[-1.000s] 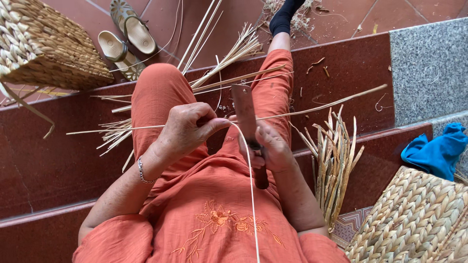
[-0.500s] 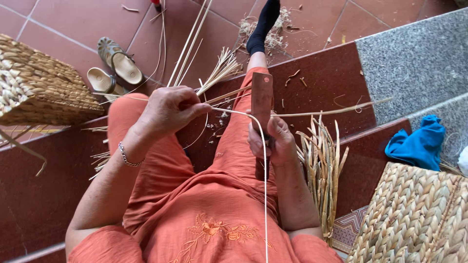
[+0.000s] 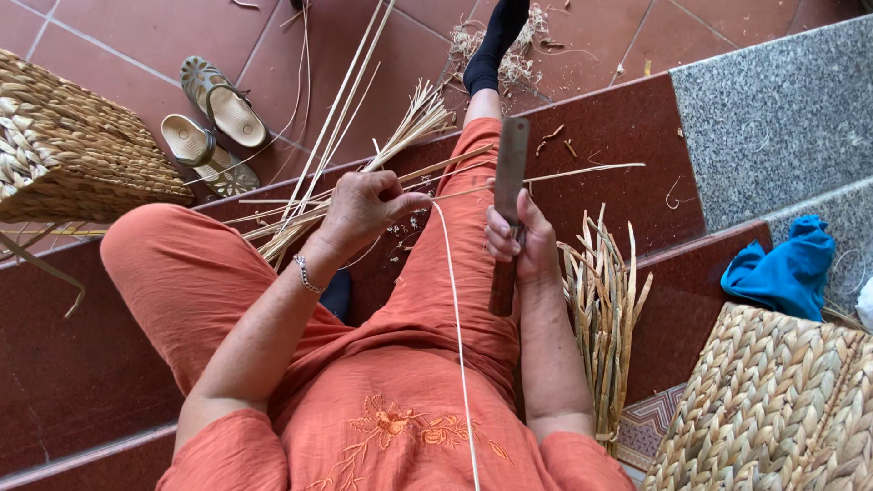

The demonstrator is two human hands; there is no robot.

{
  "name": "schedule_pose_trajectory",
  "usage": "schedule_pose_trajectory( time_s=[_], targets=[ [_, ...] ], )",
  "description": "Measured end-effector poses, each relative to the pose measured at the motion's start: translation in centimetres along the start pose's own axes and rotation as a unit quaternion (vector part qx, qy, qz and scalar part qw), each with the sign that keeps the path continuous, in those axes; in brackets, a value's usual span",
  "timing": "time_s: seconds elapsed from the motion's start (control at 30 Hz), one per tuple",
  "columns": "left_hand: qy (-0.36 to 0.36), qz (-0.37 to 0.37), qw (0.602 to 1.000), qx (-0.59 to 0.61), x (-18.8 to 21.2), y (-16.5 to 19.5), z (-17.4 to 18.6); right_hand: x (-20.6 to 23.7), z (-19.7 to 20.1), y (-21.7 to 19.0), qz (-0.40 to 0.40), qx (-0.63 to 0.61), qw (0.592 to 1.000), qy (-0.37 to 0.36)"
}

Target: The person sits on the floor and uses a knife to shave thin strips from bamboo rods. They hold the bamboo with one hand and the knife with the other, repeatedly peeling off thin layers to create long, flexible strips.

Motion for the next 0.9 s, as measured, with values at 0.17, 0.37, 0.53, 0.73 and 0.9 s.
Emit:
schedule_pose_trajectory(
  time_s=[0.17, 0.37, 0.53, 0.73, 0.9],
  targets=[
    [-0.006, 0.009, 1.0, 0.028, 1.0, -0.5, -1.6, 0.4, -1.8, 2.9, -0.03, 0.114, 0.99, -0.077],
    [-0.027, 0.042, 0.998, 0.049, 1.1, -0.8, -2.0, -0.6, -2.4, 6.5, -0.097, 0.093, 0.991, -0.019],
    [-0.064, 0.083, 0.992, 0.068, 1.8, -1.2, -1.7, -1.1, -2.2, 6.3, -0.095, 0.096, 0.991, -0.018],
    [-0.064, 0.112, 0.987, 0.1, 3.0, -3.8, 0.5, -2.0, -2.9, 3.8, -0.057, 0.086, 0.993, -0.053],
    [-0.036, 0.123, 0.988, 0.089, 3.0, -4.8, -0.1, -2.6, -3.3, 3.2, -0.085, 0.081, 0.993, 0.021]
  ],
)
Point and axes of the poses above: each hand's wrist, its own x-axis away from the middle knuckle, its own z-axis out of the back of the hand, y = z × x, the point moved 7 cm from there along -x, towards the middle knuckle
